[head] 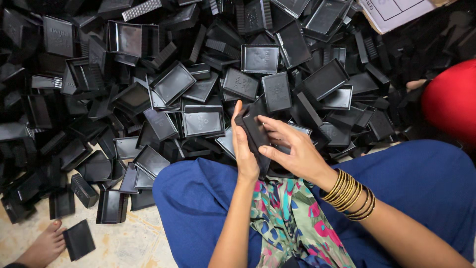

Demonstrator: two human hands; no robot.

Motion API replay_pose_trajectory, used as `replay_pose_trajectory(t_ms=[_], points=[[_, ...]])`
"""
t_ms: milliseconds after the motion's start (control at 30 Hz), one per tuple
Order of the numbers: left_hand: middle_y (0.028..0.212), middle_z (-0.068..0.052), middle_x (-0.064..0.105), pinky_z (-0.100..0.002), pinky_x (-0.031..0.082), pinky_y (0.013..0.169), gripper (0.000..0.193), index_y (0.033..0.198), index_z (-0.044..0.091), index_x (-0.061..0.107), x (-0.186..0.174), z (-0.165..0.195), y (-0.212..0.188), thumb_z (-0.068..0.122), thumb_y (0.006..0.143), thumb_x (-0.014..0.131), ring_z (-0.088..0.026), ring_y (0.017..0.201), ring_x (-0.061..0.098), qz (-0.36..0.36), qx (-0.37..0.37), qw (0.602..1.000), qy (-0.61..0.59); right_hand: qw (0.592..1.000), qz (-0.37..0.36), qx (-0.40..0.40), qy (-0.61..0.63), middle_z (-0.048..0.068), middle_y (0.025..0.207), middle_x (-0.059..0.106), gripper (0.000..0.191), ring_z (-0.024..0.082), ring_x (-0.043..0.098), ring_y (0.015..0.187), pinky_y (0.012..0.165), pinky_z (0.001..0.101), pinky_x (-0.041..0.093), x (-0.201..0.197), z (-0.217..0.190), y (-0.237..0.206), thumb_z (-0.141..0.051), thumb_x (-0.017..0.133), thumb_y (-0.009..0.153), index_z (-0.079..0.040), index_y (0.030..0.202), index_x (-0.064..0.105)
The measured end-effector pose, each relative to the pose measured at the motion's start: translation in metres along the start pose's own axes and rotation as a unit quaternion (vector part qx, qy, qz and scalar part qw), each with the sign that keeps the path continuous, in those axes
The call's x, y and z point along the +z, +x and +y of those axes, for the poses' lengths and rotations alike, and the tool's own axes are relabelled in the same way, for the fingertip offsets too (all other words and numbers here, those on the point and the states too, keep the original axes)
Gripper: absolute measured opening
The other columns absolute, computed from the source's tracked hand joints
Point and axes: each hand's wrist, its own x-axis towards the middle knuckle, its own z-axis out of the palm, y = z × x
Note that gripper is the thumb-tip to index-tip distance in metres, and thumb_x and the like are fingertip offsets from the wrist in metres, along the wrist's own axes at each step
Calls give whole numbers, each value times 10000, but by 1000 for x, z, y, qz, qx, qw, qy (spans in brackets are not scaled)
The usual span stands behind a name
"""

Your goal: The person sits on the floor and repeatedly picks up two black plastic components from a large pile. They press the components together to form a single unit and then drop the assembled unit back onto the pile. The process is repeated continuously.

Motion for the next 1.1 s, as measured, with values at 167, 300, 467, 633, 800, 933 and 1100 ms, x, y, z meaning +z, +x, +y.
replay_pose_trajectory(t_ms=[167, 300, 467, 633, 800, 933, 1100], points=[[1545, -106, 445, -341, 383, 1175, 714, 1610, 36, 304, 3, 5, -5, 532, 1098, 358, -211, 1379, 486, -10, -9, 1000, 22, 999, 4, -21, -28, 154, 1371, 614, 711, 250, 649, 1242, 1067, 397, 514, 7, 7, 0, -241, 782, 859, -54, 1473, 478], [1533, -144, 458, -359, 377, 1169, 695, 1621, 33, 311, 5, 6, -5, 487, 1100, 384, -240, 1378, 479, -13, -36, 997, -68, 995, -15, 22, 101, 120, 1438, 492, 764, 248, 547, 1333, 1093, 405, 460, 7, 10, 4, -227, 790, 851, -83, 1476, 376], [1195, -52, 625, -257, 457, 940, 452, 1337, 28, 589, -12, 8, 6, 391, 1073, 536, -113, 1075, 571, 36, 15, 996, 84, 969, 48, -127, -207, 120, 1395, 571, 713, 261, 532, 1327, 1089, 394, 464, -5, 1, 3, -168, 848, 754, -98, 1361, 481], [622, 61, 428, -246, 282, 508, 327, 774, 23, 571, -27, 13, 14, 215, 925, 788, -26, 586, 342, 134, 4, 946, 296, 989, -4, -112, -100, 130, 1363, 567, 738, 216, 568, 1273, 1051, 367, 476, 0, 2, 4, -130, 810, 783, -40, 1414, 438], [602, 88, 407, -244, 244, 480, 316, 744, 41, 546, -28, 14, 14, 163, 931, 770, -3, 549, 309, 167, 38, 954, 247, 993, -16, 98, 63, 79, 1175, 736, 394, 125, 692, 1112, 979, 299, 541, -2, 22, 11, -71, 714, 889, -8, 1255, 580], [647, 60, 424, -248, 283, 528, 288, 800, 47, 548, -26, 14, 11, 216, 987, 688, -13, 611, 343, 134, 37, 960, 242, 997, -4, 44, 56, 78, 1108, 740, 337, 125, 701, 1060, 928, 290, 554, -6, 11, 7, -73, 720, 903, 24, 1201, 596], [921, 10, 645, -218, 419, 670, 245, 1110, 107, 558, -39, 13, 19, 300, 1067, 414, -39, 757, 564, 97, 47, 990, 88, 916, 188, -152, -321, 112, 1125, 642, 301, 167, 585, 768, 701, 295, 501, -56, -58, 18, -116, 764, 850, -34, 1124, 669]])
